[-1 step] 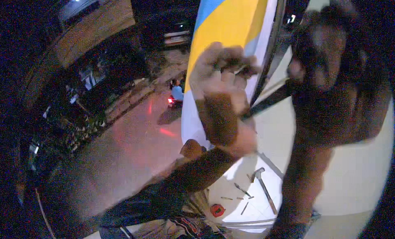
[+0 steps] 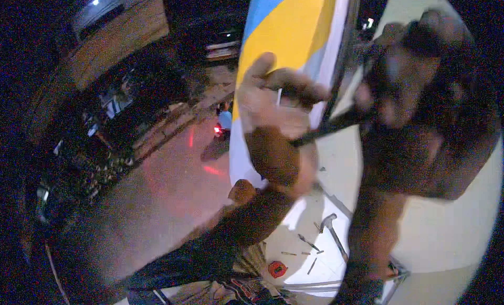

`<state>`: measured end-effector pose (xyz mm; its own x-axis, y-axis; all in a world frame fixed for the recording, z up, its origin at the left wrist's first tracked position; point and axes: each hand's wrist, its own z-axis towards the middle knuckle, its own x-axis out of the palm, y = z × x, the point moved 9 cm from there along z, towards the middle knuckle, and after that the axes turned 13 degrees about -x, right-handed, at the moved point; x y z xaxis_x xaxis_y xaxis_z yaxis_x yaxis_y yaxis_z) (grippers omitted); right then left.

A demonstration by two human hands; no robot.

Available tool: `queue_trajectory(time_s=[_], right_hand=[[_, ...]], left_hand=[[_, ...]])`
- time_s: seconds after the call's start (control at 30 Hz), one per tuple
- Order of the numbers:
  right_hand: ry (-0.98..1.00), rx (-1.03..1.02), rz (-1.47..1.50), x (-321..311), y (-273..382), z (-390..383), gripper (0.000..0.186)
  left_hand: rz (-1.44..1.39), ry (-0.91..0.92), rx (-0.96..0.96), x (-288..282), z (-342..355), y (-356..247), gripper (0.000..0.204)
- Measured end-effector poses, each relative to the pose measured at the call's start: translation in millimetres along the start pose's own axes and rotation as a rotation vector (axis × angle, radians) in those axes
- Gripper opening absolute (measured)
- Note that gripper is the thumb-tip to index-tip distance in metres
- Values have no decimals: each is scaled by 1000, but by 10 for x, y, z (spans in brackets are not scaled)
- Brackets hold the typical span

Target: Using a hammer to drive metal rods or anchors into pre-drilled holes in a wall.

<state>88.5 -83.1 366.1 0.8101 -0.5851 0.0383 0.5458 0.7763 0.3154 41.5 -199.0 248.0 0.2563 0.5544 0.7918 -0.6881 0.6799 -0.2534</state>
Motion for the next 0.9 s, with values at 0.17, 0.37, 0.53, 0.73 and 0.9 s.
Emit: queue_trajectory(time_s=[0.17, 0.37, 0.53, 0.73, 0.9], right_hand=[[59, -342, -282, 58, 116, -591, 57], [-200, -393, -630, 85, -302, -1393, 44], [-216, -43, -762, -102, -796, -1513, 60], [-121, -464, -1368, -1, 213, -933, 61], [217, 177, -1158, -388, -170, -55, 47]], left_hand=[[-485, 109, -601, 123, 646, 74, 35], [-139, 939, -854, 1331, 749, -292, 49], [1033, 945, -389, 1864, 451, -241, 41], [1074, 1031, -319, 2106, 261, -105, 27], [956, 1061, -39, 2269, 276, -135, 24]])
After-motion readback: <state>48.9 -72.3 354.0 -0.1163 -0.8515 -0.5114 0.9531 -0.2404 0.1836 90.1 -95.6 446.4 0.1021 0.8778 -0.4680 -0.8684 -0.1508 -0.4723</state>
